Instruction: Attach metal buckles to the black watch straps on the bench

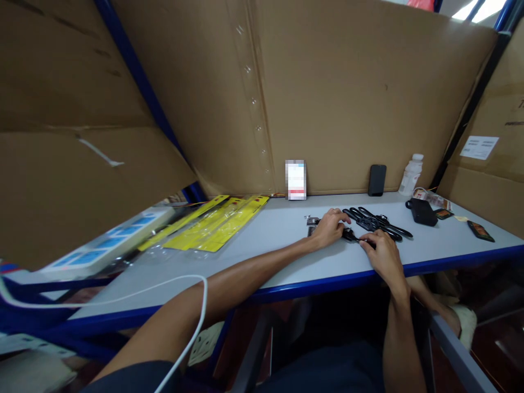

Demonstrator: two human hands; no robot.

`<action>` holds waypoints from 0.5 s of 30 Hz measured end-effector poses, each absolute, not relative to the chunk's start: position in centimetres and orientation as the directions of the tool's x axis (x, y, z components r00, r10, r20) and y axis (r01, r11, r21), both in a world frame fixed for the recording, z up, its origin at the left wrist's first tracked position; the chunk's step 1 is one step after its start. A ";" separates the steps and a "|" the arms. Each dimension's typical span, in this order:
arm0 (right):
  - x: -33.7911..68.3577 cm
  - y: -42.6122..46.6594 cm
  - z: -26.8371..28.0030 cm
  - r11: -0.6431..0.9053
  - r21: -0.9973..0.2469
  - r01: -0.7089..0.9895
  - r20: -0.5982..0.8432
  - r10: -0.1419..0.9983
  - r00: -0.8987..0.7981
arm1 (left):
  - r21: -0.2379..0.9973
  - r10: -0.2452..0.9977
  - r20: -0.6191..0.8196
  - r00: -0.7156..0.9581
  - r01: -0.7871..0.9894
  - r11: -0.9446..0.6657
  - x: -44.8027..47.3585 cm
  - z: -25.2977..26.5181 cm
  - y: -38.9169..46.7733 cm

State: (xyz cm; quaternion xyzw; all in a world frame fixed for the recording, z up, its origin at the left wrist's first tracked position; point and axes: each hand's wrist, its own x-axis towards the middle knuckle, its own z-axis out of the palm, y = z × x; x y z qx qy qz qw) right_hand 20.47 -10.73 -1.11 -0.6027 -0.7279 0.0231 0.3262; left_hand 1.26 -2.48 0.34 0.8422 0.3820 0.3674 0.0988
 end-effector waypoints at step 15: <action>20.5 -10.8 -1.1 0.271 -0.426 0.863 0.456 0.888 -0.054 | 0.420 0.712 0.511 0.482 0.582 -0.696 1.3 0.4 -2.5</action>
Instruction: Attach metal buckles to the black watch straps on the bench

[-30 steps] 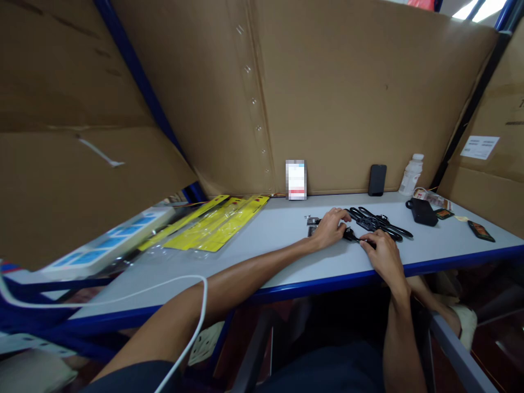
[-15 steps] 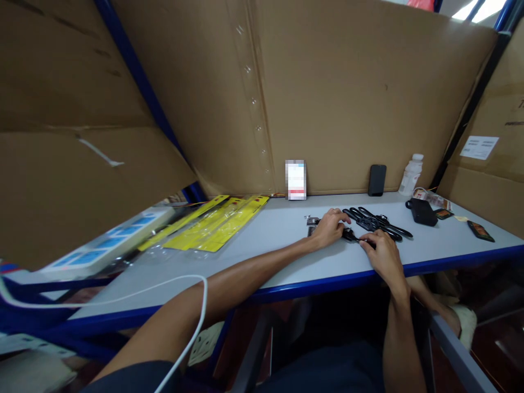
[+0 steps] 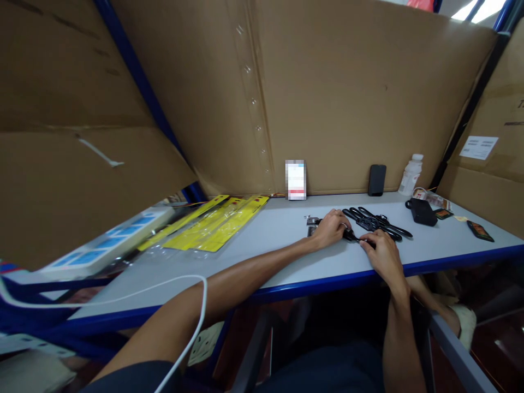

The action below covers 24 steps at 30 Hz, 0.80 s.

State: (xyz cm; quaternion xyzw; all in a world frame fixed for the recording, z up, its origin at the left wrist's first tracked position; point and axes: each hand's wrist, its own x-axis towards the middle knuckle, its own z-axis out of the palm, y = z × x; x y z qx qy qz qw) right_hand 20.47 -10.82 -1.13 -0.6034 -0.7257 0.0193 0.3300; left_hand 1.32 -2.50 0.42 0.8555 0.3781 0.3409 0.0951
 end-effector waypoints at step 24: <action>20.6 -10.8 -1.1 0.210 -0.399 0.893 0.443 0.896 -0.013 | 0.124 0.585 0.370 0.721 0.586 -0.801 -0.6 1.7 -2.1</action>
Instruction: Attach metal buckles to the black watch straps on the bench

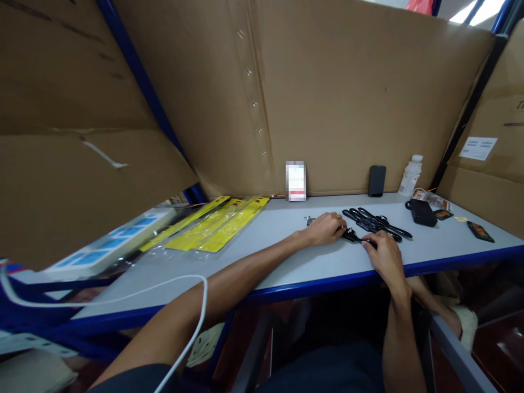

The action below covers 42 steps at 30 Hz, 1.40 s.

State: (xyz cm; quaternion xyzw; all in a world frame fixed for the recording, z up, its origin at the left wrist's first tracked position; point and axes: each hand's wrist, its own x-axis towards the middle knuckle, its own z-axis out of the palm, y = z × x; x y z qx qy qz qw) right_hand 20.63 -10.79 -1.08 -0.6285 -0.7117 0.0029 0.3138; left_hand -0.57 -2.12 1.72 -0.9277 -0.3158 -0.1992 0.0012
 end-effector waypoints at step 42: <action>20.6 -11.0 -1.0 0.253 -0.406 0.878 0.443 0.895 -0.052 | 0.290 0.663 0.456 0.593 0.605 -0.741 1.1 0.8 -3.1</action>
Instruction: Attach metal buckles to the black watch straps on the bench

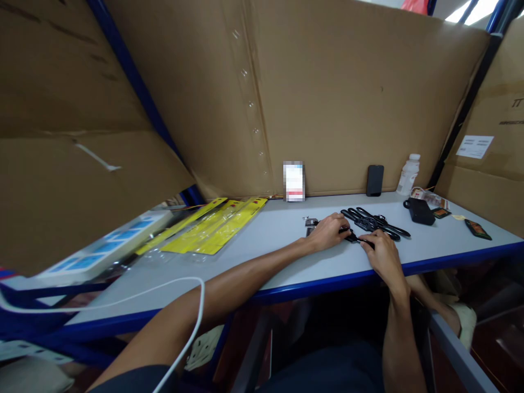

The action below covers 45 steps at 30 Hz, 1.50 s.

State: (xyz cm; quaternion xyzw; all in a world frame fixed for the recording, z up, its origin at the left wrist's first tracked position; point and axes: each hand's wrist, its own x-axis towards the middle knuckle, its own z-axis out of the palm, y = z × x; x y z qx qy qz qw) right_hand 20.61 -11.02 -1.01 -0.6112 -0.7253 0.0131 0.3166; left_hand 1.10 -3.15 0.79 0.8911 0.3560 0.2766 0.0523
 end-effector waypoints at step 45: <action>31.9 -4.5 2.4 -0.263 -0.278 0.924 0.308 0.886 0.345 | 0.182 0.492 0.732 0.470 0.562 -0.807 0.9 0.8 -3.1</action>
